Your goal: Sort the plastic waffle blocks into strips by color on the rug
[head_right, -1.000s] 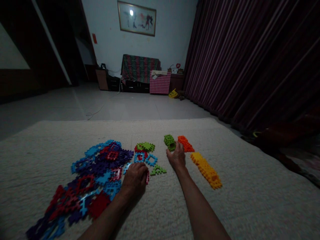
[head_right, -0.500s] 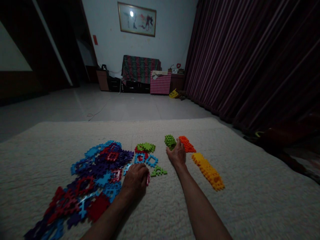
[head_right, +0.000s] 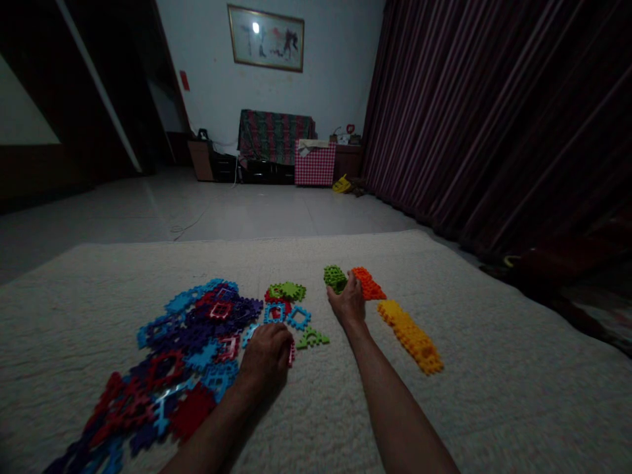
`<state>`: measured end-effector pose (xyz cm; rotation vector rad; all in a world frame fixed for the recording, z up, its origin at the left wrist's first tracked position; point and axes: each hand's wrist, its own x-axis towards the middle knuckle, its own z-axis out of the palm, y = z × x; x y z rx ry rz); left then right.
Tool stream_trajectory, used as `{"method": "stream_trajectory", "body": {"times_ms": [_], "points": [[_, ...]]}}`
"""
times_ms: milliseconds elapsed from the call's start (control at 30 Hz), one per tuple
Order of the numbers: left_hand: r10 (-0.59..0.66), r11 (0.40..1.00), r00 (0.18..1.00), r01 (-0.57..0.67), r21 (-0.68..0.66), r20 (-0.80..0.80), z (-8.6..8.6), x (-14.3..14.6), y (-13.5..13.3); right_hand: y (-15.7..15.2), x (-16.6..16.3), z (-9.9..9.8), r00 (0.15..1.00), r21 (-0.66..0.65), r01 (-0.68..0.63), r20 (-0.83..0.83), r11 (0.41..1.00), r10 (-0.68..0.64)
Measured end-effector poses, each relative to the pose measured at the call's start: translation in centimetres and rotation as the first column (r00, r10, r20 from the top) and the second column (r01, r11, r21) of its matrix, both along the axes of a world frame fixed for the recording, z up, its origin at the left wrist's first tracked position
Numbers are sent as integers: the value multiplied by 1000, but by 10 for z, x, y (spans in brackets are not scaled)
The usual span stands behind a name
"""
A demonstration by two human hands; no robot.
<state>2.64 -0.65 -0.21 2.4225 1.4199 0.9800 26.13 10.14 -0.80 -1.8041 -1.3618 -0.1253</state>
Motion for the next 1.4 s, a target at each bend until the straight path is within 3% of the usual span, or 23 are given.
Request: {"method": "stream_trajectory", "body": {"times_ms": [533, 700, 767, 833, 967, 1133, 1233, 1400], "points": [[0, 1000, 1000, 1, -2, 7, 1, -1, 0, -5, -1, -1, 999, 40, -22, 26, 999, 21], [9, 1000, 1000, -9, -1, 15, -1, 0, -1, -11, -6, 10, 999, 108, -28, 38, 994, 24], [16, 1000, 1000, -16, -2, 7, -1, 1, -1, -13, -12, 14, 994, 196, -101, 60, 975, 91], [33, 999, 999, -33, 0, 4, -2, 2, -1, -13, -20, 15, 966, 228, -259, 86, 939, 245], [66, 998, 998, -67, 4, 3, -2, 2, -1, -7, -39, 4, 820, 84, -572, 75, 816, 567], [69, 998, 998, -69, 3, 3, -2, 2, -1, 7, -52, 0, 724, -60, -684, 64, 727, 687], [65, 998, 998, -65, 9, -8, -3, 2, 0, 13, -64, 5, 717, -118, -685, 70, 719, 694], [61, 998, 998, -61, 6, 0, -3, 2, 0, 14, -80, 9, 775, -178, -603, 102, 778, 624]]}}
